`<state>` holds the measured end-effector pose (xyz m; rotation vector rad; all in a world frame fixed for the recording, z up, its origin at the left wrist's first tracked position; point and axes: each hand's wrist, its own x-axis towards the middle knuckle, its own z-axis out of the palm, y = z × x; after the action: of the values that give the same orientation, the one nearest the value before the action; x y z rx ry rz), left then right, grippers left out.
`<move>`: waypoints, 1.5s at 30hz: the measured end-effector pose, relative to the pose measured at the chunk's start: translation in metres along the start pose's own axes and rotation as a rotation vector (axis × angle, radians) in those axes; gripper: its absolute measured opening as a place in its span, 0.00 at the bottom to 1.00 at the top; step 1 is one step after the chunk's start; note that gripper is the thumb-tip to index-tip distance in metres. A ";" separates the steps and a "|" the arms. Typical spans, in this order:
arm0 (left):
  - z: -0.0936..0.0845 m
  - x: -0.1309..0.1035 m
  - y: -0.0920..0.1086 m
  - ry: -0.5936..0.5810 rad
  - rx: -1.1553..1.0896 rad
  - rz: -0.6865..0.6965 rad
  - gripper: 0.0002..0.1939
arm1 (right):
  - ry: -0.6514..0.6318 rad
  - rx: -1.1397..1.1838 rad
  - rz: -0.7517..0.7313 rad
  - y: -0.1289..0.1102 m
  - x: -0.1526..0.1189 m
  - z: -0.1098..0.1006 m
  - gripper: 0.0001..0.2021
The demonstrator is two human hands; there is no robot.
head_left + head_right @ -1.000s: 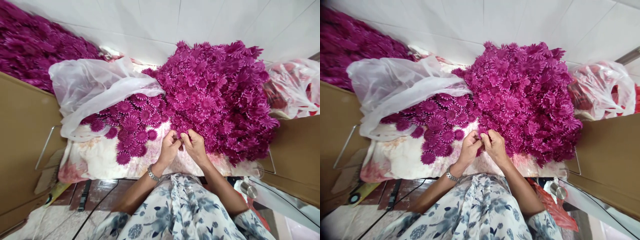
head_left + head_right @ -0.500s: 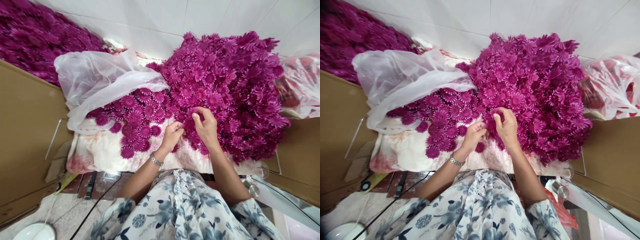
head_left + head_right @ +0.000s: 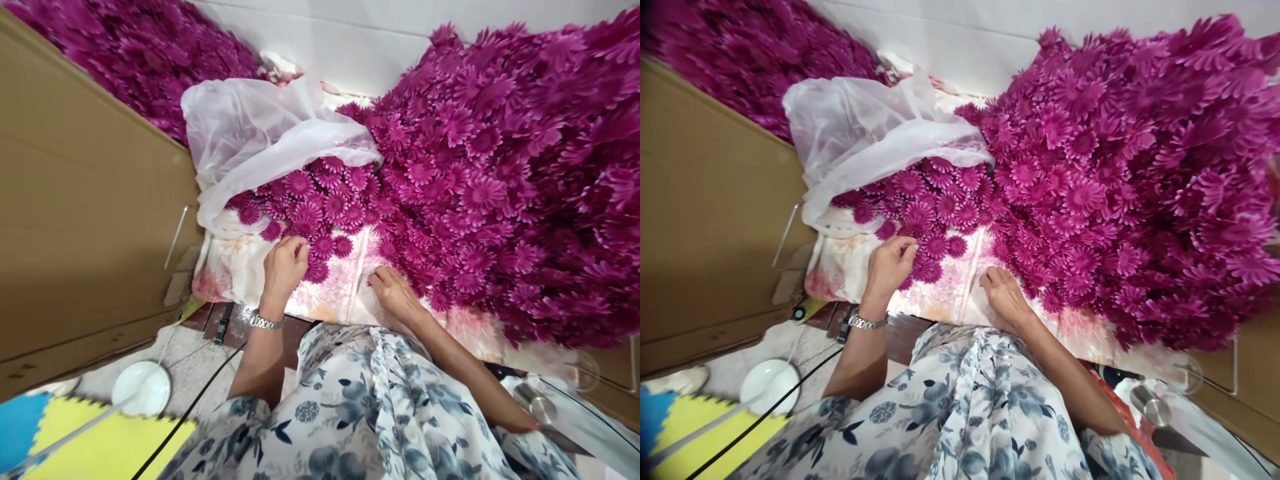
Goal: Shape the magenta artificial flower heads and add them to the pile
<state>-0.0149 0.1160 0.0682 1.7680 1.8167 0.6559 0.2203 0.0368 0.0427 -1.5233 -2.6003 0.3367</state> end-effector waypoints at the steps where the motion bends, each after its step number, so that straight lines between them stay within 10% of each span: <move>1: -0.003 -0.004 -0.006 0.002 0.102 0.040 0.09 | 0.011 0.000 0.004 0.002 0.001 0.001 0.10; 10: 0.018 -0.017 0.012 -0.047 0.409 0.203 0.14 | 0.443 -0.167 0.378 0.052 0.016 -0.047 0.17; 20: 0.036 -0.002 0.016 -0.078 0.444 0.205 0.19 | 0.499 -0.126 0.360 0.046 -0.005 -0.047 0.14; 26: 0.029 -0.004 0.037 0.088 -0.354 0.048 0.23 | 0.562 0.056 0.311 0.035 -0.007 -0.055 0.12; 32: 0.039 0.000 0.067 -0.267 -1.581 -0.527 0.13 | 0.521 0.467 0.240 0.015 0.023 -0.066 0.14; 38: 0.051 -0.004 0.087 -0.512 -1.729 -0.703 0.15 | 0.488 0.252 0.169 0.009 0.042 -0.038 0.11; 45: 0.073 -0.001 0.095 -0.144 -1.457 -0.677 0.22 | 0.517 0.381 0.121 0.001 0.030 -0.040 0.10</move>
<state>0.1046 0.1176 0.0758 0.2107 1.0757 1.0694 0.2149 0.0690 0.0804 -1.4047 -1.9273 0.3639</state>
